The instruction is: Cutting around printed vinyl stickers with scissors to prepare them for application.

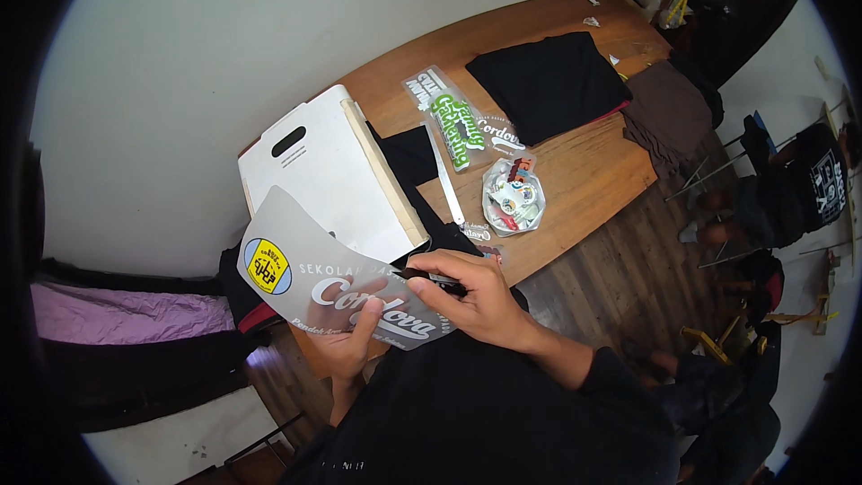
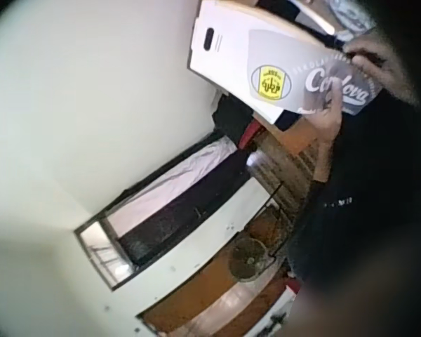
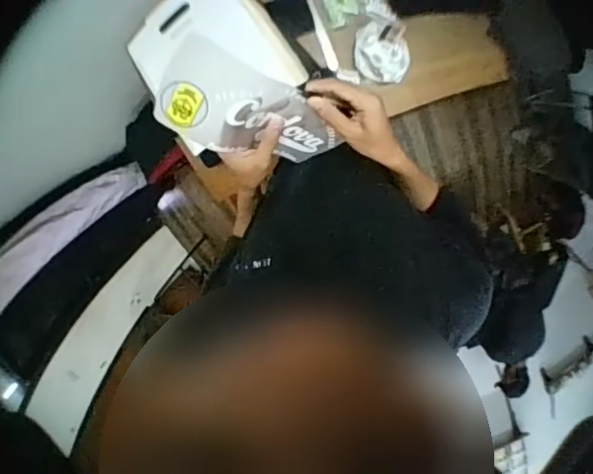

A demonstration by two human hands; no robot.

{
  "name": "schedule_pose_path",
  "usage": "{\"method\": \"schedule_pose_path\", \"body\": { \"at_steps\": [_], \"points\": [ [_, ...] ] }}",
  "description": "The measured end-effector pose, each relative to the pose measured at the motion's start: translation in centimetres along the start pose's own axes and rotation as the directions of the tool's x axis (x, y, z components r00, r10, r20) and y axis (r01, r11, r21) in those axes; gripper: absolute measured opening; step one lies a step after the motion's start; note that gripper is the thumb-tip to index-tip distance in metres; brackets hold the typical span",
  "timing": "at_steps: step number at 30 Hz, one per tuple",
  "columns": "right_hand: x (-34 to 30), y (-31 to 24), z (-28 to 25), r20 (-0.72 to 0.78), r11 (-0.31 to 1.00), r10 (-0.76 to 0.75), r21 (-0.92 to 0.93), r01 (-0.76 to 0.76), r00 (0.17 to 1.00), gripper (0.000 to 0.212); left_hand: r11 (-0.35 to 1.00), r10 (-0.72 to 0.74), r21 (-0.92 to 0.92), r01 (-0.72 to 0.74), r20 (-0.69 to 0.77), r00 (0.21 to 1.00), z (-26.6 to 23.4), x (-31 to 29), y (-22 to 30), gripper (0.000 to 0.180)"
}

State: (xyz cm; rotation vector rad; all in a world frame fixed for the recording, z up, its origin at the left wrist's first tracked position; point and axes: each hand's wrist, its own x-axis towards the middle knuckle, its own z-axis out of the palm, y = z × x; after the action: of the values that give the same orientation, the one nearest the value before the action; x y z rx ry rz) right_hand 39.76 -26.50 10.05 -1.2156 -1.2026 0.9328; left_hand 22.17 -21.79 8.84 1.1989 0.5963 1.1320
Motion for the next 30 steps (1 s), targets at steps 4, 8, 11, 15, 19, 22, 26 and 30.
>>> {"method": "schedule_pose_path", "body": {
  "at_steps": [4, 8, 11, 15, 19, 22, 26, 30],
  "points": [
    [0.2, 0.3, -0.1, 0.021, 1.0, 0.0, -0.014, 0.0, 1.0, 0.023, 0.999, -0.042, -0.009, 0.042, -0.016, 0.999, 0.0, -0.1, 0.0, 0.032],
    [0.5, 0.3, 0.1, 0.018, 1.0, -0.005, -0.009, 0.005, 1.0, 0.023, 1.0, -0.003, -0.018, 0.003, -0.019, 1.0, 0.0, -0.1, -0.1, 0.033],
    [0.5, 0.9, 0.1, 0.03, 1.0, -0.004, -0.011, 0.005, 1.0, 0.023, 1.0, 0.002, -0.02, -0.003, -0.027, 1.0, 0.0, 0.0, 0.0, 0.034],
    [0.8, 1.0, 0.3, 0.035, 1.0, 0.0, -0.003, 0.0, 0.999, 0.023, 0.991, -0.12, 0.045, 0.124, -0.074, 0.99, -0.6, -0.4, -0.2, 0.043],
    [1.0, 1.2, 0.4, 0.033, 1.0, 0.002, 0.014, -0.003, 0.999, 0.022, 0.999, -0.036, 0.022, 0.037, -0.052, 0.998, -0.6, -0.3, -0.7, 0.044],
    [1.3, 0.9, 0.4, 0.036, 0.999, 0.019, 0.036, -0.02, 0.999, 0.021, 1.0, -0.022, 0.011, 0.022, -0.074, 0.997, -0.6, -0.3, -0.8, 0.044],
    [1.7, 0.6, 0.5, 0.032, 0.997, 0.023, 0.067, -0.025, 0.999, 0.021, 1.0, 0.007, -0.01, -0.007, -0.07, 0.998, -0.5, -0.2, -0.9, 0.044],
    [1.7, 1.1, 0.3, 0.039, 0.999, 0.007, 0.037, -0.008, 0.999, 0.021, 0.999, -0.03, 0.01, 0.031, -0.059, 0.998, -0.6, -0.2, -0.9, 0.044]
  ]
}}
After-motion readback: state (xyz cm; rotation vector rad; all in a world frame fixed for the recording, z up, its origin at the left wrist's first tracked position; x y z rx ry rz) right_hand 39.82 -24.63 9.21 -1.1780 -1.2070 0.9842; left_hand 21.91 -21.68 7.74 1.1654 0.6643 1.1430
